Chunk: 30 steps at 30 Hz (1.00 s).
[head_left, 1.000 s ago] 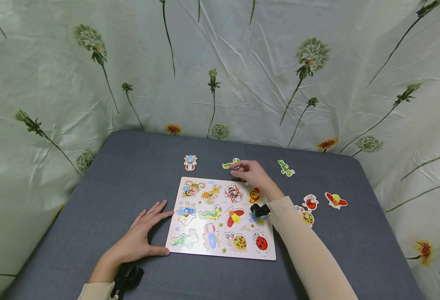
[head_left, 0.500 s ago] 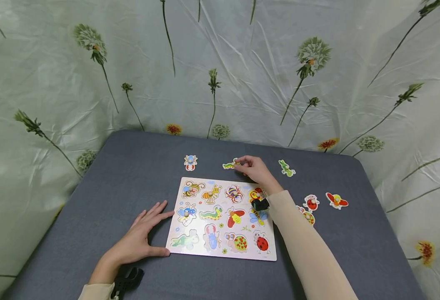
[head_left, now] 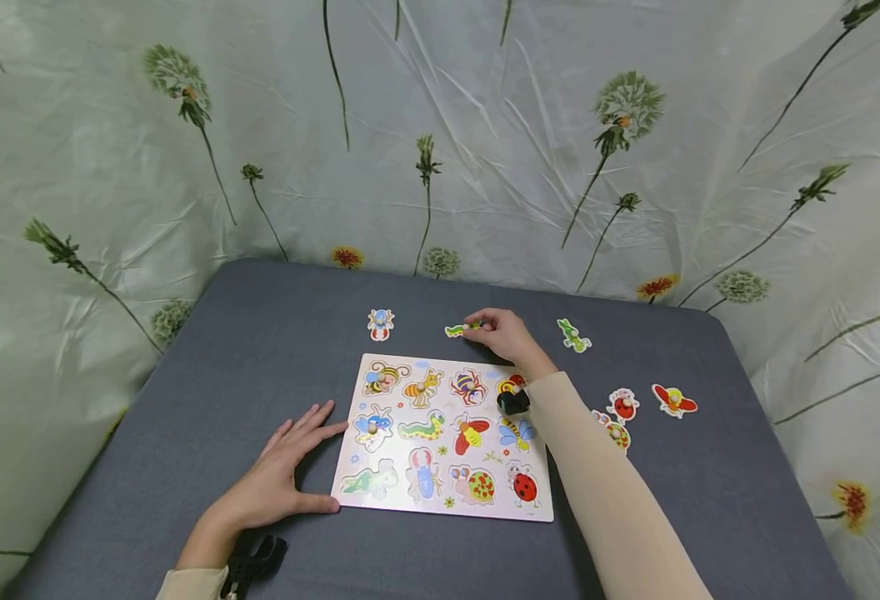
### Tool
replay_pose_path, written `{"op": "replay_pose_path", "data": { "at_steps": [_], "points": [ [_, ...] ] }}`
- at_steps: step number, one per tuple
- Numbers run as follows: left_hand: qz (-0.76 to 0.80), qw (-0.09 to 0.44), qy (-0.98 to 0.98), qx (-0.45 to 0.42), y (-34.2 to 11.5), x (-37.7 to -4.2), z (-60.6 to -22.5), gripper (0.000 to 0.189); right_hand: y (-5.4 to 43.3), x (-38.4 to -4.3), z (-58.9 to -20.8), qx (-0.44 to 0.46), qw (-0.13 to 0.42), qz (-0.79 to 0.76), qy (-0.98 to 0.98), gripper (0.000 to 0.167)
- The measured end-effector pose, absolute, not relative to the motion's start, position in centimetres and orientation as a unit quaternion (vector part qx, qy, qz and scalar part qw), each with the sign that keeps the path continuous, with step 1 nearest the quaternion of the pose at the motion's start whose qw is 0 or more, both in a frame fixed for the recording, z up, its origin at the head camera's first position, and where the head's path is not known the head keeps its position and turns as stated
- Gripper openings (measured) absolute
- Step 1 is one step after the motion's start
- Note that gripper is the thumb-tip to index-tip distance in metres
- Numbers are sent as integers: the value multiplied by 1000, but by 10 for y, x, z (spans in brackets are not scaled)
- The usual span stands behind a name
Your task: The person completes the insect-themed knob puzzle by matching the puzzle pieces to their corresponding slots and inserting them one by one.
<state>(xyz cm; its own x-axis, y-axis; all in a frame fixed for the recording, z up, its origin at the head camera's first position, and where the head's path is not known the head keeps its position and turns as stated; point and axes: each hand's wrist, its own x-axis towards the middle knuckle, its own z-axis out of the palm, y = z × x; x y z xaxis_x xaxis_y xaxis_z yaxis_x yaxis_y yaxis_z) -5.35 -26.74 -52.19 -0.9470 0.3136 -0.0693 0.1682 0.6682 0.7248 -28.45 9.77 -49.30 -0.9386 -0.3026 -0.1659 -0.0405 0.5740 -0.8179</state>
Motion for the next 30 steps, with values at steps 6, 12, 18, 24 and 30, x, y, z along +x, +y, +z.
{"op": "replay_pose_path", "data": {
  "at_steps": [6, 12, 18, 24, 30],
  "points": [
    [389, 94, 907, 133, -267, -54, -522, 108, 96, -287, -495, -92, 147, -428, 887, 30],
    [392, 94, 905, 135, -266, -53, -522, 108, 93, -286, -493, -87, 145, -415, 894, 28],
    [392, 92, 906, 133, -267, -53, -521, 108, 88, -285, -491, -65, 152, -420, 892, 24],
    [387, 95, 908, 129, -267, -53, -519, 108, 85, -286, -492, -58, 147, -414, 897, 24],
    [388, 92, 907, 130, -266, -53, -520, 107, 86, -287, -490, -66, 150, -405, 900, 24]
  ]
}}
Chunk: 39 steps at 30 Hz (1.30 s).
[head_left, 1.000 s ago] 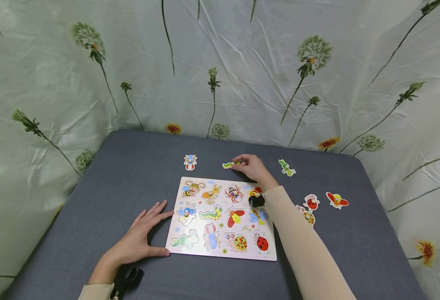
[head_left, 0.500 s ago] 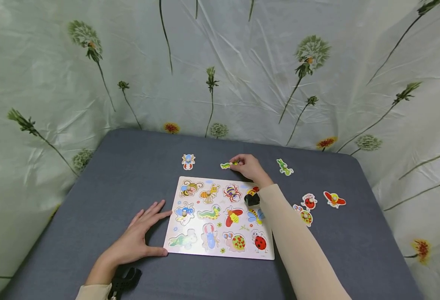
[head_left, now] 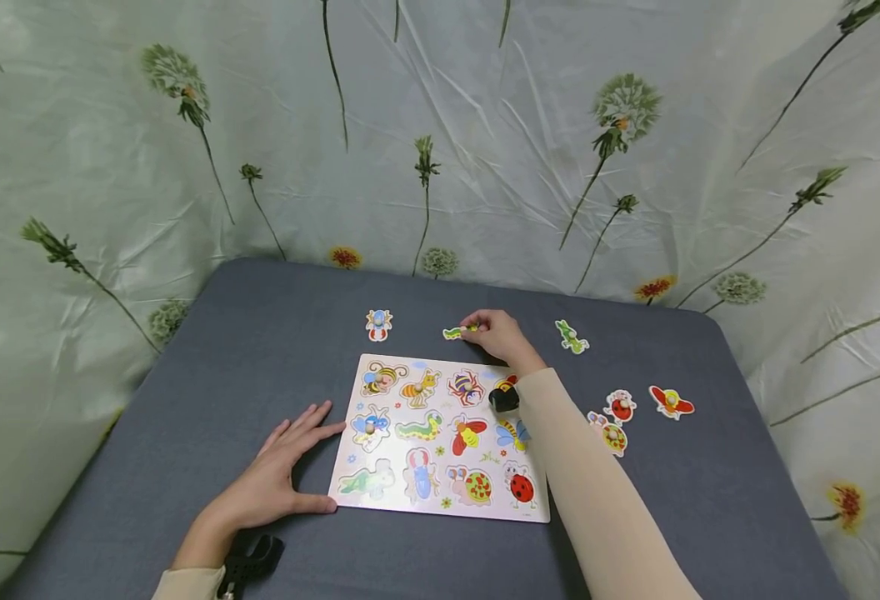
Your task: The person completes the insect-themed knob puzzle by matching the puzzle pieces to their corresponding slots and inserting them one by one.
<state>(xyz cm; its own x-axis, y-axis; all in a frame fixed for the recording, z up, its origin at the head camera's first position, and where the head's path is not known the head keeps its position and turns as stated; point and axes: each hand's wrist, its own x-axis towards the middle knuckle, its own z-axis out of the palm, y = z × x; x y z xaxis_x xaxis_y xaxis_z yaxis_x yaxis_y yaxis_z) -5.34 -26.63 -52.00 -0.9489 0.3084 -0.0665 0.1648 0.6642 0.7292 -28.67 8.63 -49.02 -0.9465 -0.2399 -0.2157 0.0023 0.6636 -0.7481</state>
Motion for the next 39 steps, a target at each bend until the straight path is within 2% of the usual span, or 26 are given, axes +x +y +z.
{"op": "replay_pose_path", "data": {
  "at_steps": [24, 39],
  "points": [
    [394, 85, 904, 142, -267, -52, -521, 106, 87, -283, -491, -55, 150, -415, 896, 23],
    [399, 81, 903, 137, -267, -49, -522, 104, 86, -280, -497, -74, 119, -403, 904, 21]
  ]
}}
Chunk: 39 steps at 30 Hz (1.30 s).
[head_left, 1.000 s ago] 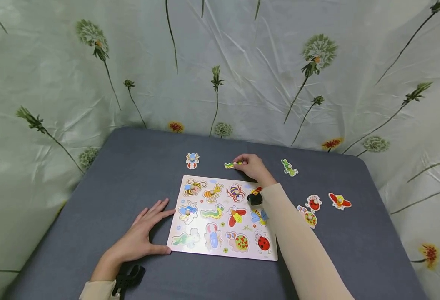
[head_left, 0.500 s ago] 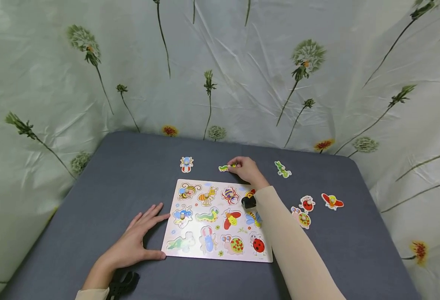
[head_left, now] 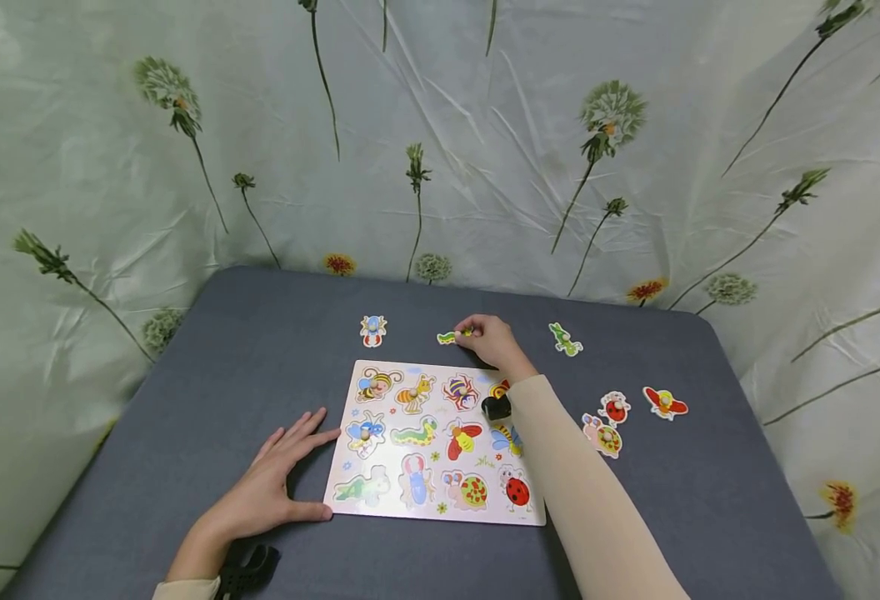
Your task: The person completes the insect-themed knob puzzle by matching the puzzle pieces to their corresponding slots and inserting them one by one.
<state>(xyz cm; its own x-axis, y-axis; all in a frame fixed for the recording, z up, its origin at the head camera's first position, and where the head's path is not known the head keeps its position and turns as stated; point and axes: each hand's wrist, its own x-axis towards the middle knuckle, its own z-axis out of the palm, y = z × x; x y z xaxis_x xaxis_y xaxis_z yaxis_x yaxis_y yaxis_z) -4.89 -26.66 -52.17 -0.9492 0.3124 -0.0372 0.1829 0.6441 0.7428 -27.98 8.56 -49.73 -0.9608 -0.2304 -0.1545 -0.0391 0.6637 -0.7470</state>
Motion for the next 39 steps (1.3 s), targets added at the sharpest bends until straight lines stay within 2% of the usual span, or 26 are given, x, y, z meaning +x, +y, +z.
{"op": "replay_pose_path", "data": {
  "at_steps": [15, 39],
  "points": [
    [391, 85, 907, 132, -265, -51, -520, 106, 83, -274, -494, -65, 93, -403, 908, 18],
    [392, 90, 907, 128, -264, -51, -519, 108, 95, -257, -482, -109, 85, -410, 902, 21]
  ]
}}
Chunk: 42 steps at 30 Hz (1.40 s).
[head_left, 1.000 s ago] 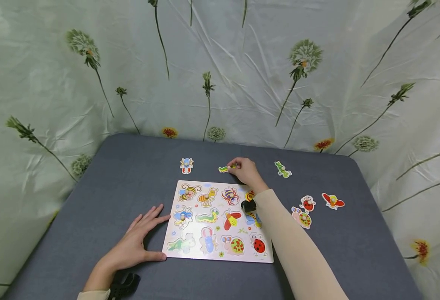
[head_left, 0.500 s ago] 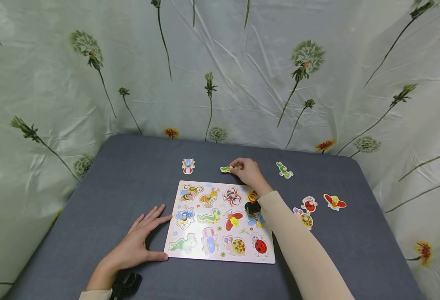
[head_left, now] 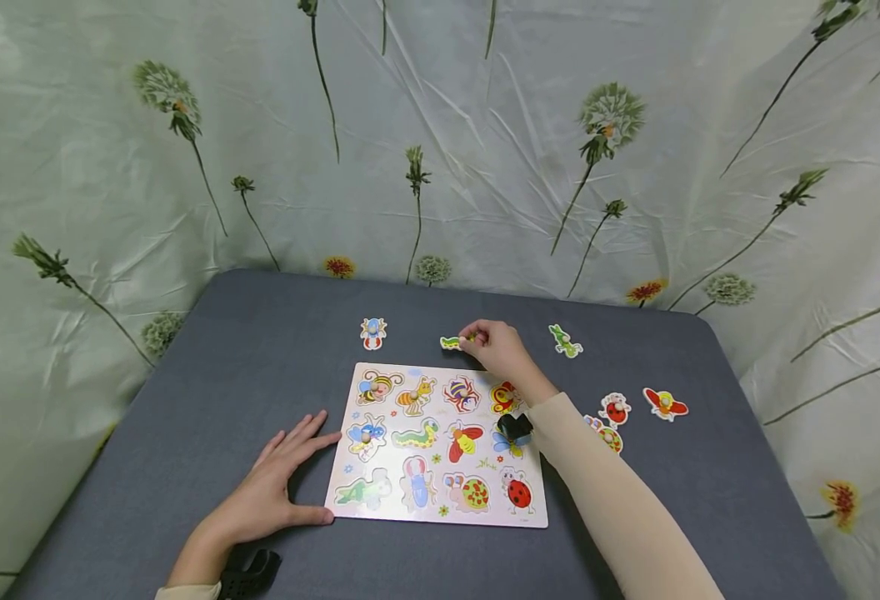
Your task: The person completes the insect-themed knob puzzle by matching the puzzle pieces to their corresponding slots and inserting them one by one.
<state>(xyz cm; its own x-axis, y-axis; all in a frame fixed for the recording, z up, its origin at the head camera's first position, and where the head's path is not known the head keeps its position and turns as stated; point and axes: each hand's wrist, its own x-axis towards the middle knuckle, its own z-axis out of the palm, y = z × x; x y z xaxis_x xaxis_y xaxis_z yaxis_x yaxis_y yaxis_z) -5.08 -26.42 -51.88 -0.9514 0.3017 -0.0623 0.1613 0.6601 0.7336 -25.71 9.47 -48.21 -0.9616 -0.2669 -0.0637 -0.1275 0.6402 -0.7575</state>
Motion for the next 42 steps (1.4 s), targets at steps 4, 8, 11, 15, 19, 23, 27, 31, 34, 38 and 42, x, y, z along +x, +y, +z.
{"op": "replay_pose_path", "data": {
  "at_steps": [4, 8, 11, 15, 19, 23, 27, 31, 34, 38, 42],
  "points": [
    [389, 91, 908, 126, -264, -51, -519, 108, 95, -252, -480, -113, 92, -414, 899, 20],
    [387, 92, 909, 125, -264, -51, -519, 108, 95, -247, -477, -115, 98, -417, 896, 20],
    [387, 93, 909, 123, -264, -51, -518, 109, 95, -242, -476, -118, 100, -423, 893, 20],
    [389, 94, 908, 121, -264, -51, -518, 109, 96, -236, -476, -126, 105, -431, 887, 19],
    [388, 90, 909, 124, -264, -51, -519, 108, 96, -232, -478, -140, 111, -431, 885, 18],
    [386, 88, 910, 125, -264, -51, -520, 108, 95, -227, -478, -151, 118, -424, 885, 20],
    [384, 90, 911, 122, -264, -51, -520, 108, 92, -222, -476, -144, 128, -425, 885, 20],
    [383, 91, 911, 121, -264, -51, -520, 108, 92, -217, -477, -145, 128, -428, 883, 19],
    [385, 89, 910, 123, -264, -51, -521, 108, 92, -214, -479, -151, 126, -427, 882, 19],
    [388, 84, 909, 126, -264, -50, -521, 107, 91, -208, -479, -157, 129, -433, 878, 17],
    [387, 84, 910, 126, -264, -50, -521, 107, 90, -203, -480, -154, 133, -440, 875, 15]
  ]
}}
